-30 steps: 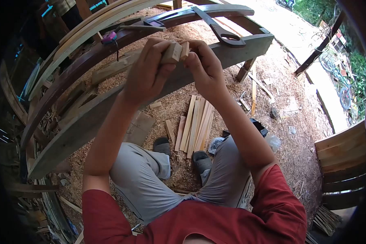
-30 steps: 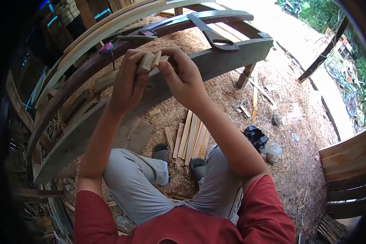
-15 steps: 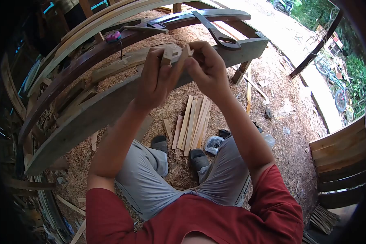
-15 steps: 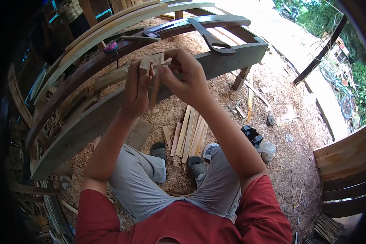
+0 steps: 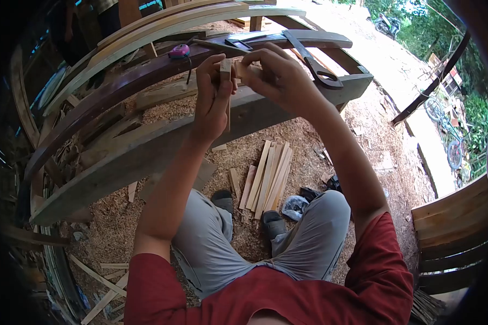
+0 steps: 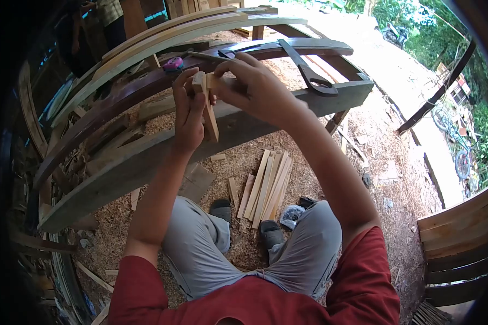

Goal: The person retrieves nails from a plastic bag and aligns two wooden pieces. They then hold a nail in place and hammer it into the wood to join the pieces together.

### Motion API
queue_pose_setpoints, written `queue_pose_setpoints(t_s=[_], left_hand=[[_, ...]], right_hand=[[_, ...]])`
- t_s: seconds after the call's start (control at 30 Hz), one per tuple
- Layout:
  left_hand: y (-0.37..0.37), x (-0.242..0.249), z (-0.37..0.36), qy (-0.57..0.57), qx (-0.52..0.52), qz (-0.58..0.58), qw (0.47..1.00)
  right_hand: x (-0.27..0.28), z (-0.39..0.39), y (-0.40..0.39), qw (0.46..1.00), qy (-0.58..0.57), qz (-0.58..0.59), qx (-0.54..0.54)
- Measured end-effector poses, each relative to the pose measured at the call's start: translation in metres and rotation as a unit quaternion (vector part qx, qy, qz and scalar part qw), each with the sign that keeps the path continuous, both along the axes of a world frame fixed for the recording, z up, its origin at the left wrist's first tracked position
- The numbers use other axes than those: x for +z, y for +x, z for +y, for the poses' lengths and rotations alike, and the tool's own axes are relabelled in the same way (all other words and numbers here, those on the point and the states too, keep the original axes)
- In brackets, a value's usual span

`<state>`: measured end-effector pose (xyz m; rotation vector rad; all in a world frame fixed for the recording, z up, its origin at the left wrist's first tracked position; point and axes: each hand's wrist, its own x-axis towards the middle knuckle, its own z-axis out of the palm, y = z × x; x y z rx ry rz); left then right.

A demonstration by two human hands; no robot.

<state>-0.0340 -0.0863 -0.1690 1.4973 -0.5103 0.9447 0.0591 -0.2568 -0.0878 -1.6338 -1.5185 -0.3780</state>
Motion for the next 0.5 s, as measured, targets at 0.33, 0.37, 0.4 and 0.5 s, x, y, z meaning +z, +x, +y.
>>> queue_pose_setpoints(t_s=[0.33, 0.37, 0.4, 0.5], left_hand=[[0.005, 0.014, 0.01, 0.022, 0.08, -0.066, 0.994], [0.005, 0.015, 0.01, 0.023, 0.087, -0.068, 0.994], [0.006, 0.015, 0.01, 0.025, 0.094, -0.071, 0.993], [0.009, 0.012, 0.012, 0.037, 0.09, -0.075, 0.992]], right_hand=[[0.053, 0.025, 0.001, 0.992, -0.033, -0.117, 0.026], [0.054, 0.026, 0.001, 0.992, -0.034, -0.117, 0.025], [0.055, 0.027, 0.002, 0.991, -0.045, -0.122, 0.029], [0.058, 0.028, 0.004, 0.99, -0.066, -0.122, 0.033]])
